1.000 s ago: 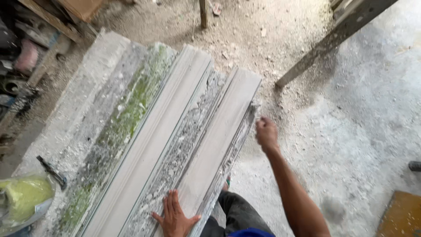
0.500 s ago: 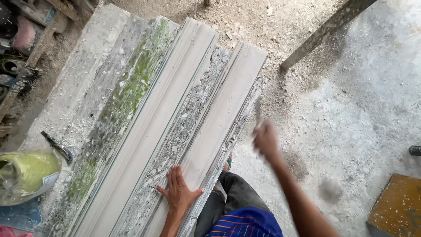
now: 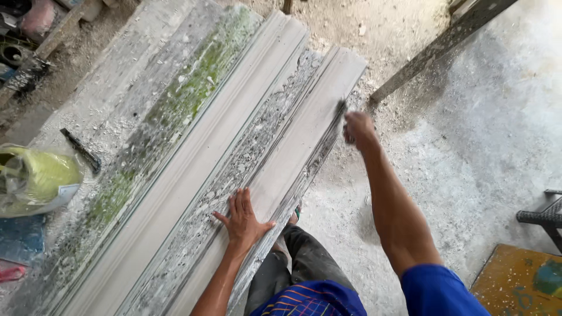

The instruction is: The person applies plaster or joint compound to decorative molding strips on a workbench using a small spatula, smoothing the material along the length of the pieces and filling in gaps.

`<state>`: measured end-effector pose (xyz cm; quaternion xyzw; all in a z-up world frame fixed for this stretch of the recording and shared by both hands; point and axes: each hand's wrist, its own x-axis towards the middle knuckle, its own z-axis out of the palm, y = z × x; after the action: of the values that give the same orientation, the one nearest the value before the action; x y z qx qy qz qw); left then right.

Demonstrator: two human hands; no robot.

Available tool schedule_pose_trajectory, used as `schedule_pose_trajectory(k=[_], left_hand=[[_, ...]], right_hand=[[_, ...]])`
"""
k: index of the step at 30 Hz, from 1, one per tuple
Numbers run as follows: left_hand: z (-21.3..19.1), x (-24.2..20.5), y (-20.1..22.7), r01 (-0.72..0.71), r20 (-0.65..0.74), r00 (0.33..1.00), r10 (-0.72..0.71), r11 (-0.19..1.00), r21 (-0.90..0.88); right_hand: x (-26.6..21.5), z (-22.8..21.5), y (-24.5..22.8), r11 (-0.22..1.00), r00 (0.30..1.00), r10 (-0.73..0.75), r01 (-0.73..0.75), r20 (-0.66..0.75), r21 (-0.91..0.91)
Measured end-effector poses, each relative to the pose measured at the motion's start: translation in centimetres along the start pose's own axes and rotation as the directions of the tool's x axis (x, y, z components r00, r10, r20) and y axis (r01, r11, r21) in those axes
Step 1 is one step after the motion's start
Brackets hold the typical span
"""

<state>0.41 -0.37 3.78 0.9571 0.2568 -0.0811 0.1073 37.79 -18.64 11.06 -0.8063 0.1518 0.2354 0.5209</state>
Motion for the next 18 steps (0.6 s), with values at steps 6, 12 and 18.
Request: schedule_pose_trajectory(k=[6, 12, 18], left_hand=[[1.4, -0.1, -0.4, 0.003, -0.023, 1.0, -0.003, 1.0, -0.011], [2.5, 1.0, -0.8, 0.004, 0.123, 0.992, -0.006, 1.0, 0.018], [1.7, 1.1, -0.7, 0.065, 0.245, 0.967, -0.071, 0.997, 0.03]], right_hand=[[-17.0, 10.9, 12.9, 0.915, 0.973, -0.218, 0.176, -0.076, -0.364], [-9.2, 6.2, 4.6, 0.86, 1.0, 0.022, -0.024, -0.01, -0.509], [2.1, 0.0, 1.0, 0.969, 1.0, -0.017, 0.023, 0.027, -0.246]])
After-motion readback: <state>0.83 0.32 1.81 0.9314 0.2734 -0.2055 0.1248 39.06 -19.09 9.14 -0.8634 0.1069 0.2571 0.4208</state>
